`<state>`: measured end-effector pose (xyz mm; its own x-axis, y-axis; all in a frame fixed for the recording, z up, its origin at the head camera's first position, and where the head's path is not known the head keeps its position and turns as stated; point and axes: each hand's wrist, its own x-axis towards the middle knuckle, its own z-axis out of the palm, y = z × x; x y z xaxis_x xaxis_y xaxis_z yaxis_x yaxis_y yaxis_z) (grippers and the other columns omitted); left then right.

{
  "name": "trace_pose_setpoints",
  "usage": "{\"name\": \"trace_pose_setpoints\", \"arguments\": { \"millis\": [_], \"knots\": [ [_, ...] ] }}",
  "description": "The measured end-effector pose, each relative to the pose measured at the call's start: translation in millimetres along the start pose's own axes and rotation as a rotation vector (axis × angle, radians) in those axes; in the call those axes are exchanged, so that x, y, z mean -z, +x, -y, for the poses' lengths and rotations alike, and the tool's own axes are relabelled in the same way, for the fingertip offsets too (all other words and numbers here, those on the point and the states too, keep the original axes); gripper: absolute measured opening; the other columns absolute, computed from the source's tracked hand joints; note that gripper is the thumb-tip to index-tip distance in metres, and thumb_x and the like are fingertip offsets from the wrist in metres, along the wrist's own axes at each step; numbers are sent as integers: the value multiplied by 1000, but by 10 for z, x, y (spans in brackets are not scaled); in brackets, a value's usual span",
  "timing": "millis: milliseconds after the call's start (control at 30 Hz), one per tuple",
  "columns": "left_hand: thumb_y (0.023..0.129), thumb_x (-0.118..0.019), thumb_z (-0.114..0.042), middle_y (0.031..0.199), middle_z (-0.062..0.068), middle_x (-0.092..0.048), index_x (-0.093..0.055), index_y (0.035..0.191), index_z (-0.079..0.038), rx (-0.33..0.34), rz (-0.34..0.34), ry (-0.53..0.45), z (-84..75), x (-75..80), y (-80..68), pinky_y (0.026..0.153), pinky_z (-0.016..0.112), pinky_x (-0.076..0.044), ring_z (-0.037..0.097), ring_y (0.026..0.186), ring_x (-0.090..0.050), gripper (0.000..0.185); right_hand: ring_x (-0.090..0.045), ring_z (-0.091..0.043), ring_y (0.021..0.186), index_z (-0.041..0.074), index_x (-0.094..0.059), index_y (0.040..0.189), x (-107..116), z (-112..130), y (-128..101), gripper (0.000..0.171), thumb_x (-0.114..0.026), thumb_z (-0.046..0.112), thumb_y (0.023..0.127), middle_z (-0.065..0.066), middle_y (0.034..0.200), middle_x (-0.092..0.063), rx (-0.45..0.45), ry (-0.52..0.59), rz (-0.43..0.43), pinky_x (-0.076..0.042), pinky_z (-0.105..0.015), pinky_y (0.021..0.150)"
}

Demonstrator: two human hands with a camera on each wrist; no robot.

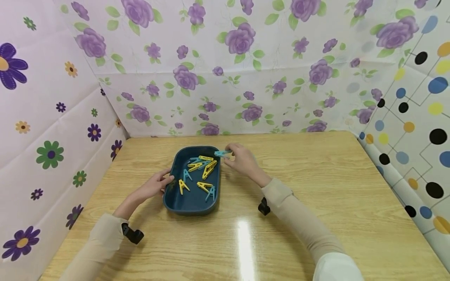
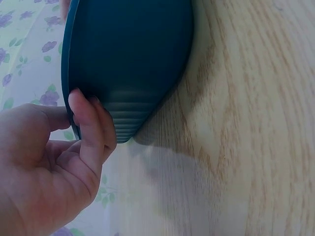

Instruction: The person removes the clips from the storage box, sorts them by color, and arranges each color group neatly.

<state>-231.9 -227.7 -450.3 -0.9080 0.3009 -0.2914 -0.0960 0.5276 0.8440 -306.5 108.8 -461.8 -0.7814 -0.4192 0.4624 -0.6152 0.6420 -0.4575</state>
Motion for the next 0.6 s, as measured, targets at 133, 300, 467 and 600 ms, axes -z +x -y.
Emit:
{"name": "trace_pose_setpoints", "arguments": {
  "millis": [133,300,467,600],
  "knots": [
    [106,-37,-21,103,25,-61,-19,153,-3,-6,5,4,24,5,14,56,35,-50,15,61,-53,53,-63,-26,83,8,-64,104,40,-17,-26,22,-71,17,86,-13,100,-67,-53,16,0,-52,-36,68],
    [107,-36,-21,94,25,-60,-17,154,-2,-17,25,-5,65,8,35,56,36,-50,14,61,-53,54,-63,-25,82,7,-65,103,83,-42,-58,22,-71,19,86,-14,101,-67,-119,9,22,-53,-36,70],
    [107,-36,-21,90,24,-59,-16,154,-2,-22,27,-13,65,4,28,55,36,-50,15,59,-53,55,-63,-26,85,4,-65,104,90,-84,-99,25,-72,19,86,-17,101,-67,-211,49,56,-53,-39,74],
    [107,-35,-21,91,24,-60,-15,154,-3,-24,29,-11,60,6,27,56,36,-51,15,60,-54,55,-64,-29,87,2,-65,104,90,-121,-127,25,-73,18,86,-16,100,-67,-260,71,68,-53,-39,75]
  ]
}}
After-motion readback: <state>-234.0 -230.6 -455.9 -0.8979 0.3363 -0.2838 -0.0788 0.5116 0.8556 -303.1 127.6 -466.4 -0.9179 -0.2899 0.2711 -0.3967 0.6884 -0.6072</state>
